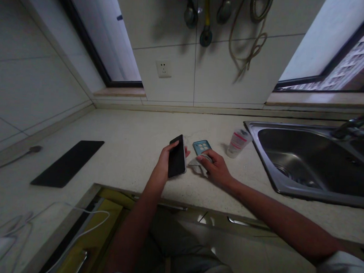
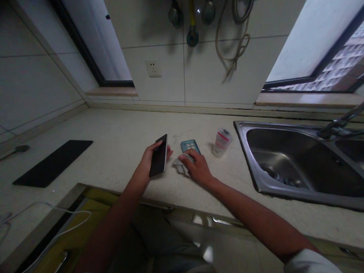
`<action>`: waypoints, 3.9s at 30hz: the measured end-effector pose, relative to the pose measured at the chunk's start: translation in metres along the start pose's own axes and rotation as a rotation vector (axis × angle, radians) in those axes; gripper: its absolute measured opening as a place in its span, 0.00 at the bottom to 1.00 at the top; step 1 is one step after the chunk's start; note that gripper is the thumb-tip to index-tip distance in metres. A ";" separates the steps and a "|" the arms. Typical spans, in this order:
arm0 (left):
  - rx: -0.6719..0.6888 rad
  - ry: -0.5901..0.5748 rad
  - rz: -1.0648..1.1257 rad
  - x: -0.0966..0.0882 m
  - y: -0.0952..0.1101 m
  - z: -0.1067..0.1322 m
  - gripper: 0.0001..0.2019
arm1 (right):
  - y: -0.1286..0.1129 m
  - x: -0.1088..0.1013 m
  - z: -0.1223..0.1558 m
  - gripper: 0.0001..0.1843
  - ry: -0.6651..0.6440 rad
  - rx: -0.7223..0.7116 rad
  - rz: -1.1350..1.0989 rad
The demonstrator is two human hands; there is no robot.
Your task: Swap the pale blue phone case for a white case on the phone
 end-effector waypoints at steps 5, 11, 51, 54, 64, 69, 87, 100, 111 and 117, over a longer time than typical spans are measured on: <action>-0.180 -0.148 0.107 0.015 -0.006 -0.016 0.15 | -0.002 -0.008 -0.007 0.18 0.115 0.059 -0.086; -0.208 -0.109 0.195 0.008 -0.020 -0.029 0.16 | -0.005 -0.031 -0.022 0.12 0.395 -0.098 0.082; -0.238 -0.204 0.135 0.001 -0.024 -0.039 0.33 | 0.005 0.041 -0.038 0.23 -0.425 -0.801 0.752; -0.191 -0.213 0.133 0.000 -0.023 -0.041 0.31 | 0.008 0.043 -0.059 0.25 -0.403 -0.701 0.766; -0.246 -0.218 0.174 0.003 -0.024 -0.036 0.38 | -0.005 0.040 -0.011 0.18 -0.463 -0.877 0.708; -0.248 -0.228 0.211 0.005 -0.022 -0.031 0.36 | -0.013 0.028 0.016 0.12 -0.481 -0.997 0.666; -0.303 -0.269 0.106 0.004 -0.026 -0.036 0.34 | 0.004 -0.010 -0.045 0.10 -0.439 -0.513 0.518; -0.310 -0.323 0.151 0.005 -0.027 -0.036 0.35 | 0.001 0.033 -0.105 0.10 -0.114 -0.245 0.539; -0.265 -0.298 0.136 0.002 -0.023 -0.038 0.39 | -0.020 0.029 -0.092 0.14 -0.427 -0.250 1.069; -0.284 -0.298 0.164 0.000 -0.021 -0.034 0.38 | -0.034 0.008 -0.084 0.12 -0.485 -0.176 1.261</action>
Point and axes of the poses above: each hand's wrist, its own z-axis away from the middle knuckle, its own x-axis out of the palm, y = z × x, the point moved 3 cm from there along -z, towards the middle knuckle, and after that the axes turned 5 degrees about z, right-handed, at the moved point
